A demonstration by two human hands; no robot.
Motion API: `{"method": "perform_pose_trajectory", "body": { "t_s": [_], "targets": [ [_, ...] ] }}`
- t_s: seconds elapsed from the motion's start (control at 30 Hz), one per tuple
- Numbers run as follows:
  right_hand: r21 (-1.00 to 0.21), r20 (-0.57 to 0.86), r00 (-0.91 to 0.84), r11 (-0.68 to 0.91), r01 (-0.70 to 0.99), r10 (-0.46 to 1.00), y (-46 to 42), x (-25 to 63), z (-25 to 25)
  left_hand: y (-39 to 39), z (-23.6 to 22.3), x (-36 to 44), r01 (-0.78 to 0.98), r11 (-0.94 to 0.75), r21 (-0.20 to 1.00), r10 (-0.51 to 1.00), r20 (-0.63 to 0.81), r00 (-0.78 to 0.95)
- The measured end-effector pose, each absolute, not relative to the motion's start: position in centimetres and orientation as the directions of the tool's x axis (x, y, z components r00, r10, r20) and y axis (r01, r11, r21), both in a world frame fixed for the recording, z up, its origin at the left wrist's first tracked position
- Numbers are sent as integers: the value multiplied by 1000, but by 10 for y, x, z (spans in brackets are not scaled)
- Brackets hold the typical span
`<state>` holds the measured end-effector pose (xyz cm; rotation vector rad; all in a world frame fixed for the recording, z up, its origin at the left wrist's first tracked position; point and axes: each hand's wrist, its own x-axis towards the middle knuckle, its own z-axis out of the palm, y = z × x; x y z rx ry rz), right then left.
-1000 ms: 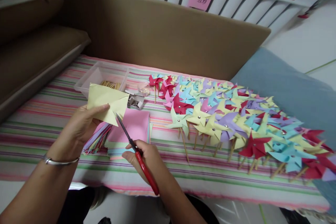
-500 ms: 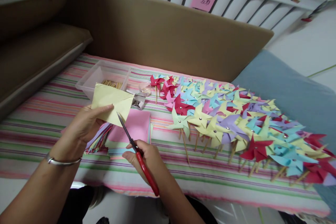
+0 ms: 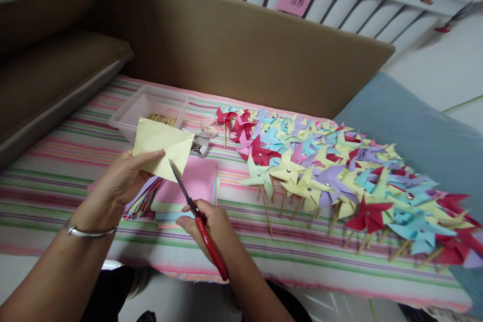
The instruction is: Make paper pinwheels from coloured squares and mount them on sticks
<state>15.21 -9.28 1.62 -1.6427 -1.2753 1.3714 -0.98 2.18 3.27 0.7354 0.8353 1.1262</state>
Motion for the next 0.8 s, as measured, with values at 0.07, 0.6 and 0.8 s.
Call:
{"method": "perform_pose_trajectory", "body": {
  "t_s": [0.07,0.6,0.8],
  "targets": [
    [-904,-346,-16,-329,274,938,-93,152,15,21,33,-9,-463,262,847,961,-188,200],
    [-897,-315,25,-307,317,949,-92,151,11,19,38,-10,-422,278,863,960,-230,161],
    [-872,-314,-34,-274,406,949,-90,153,15,22,32,-9,-413,261,872,964,-209,167]
  ]
}}
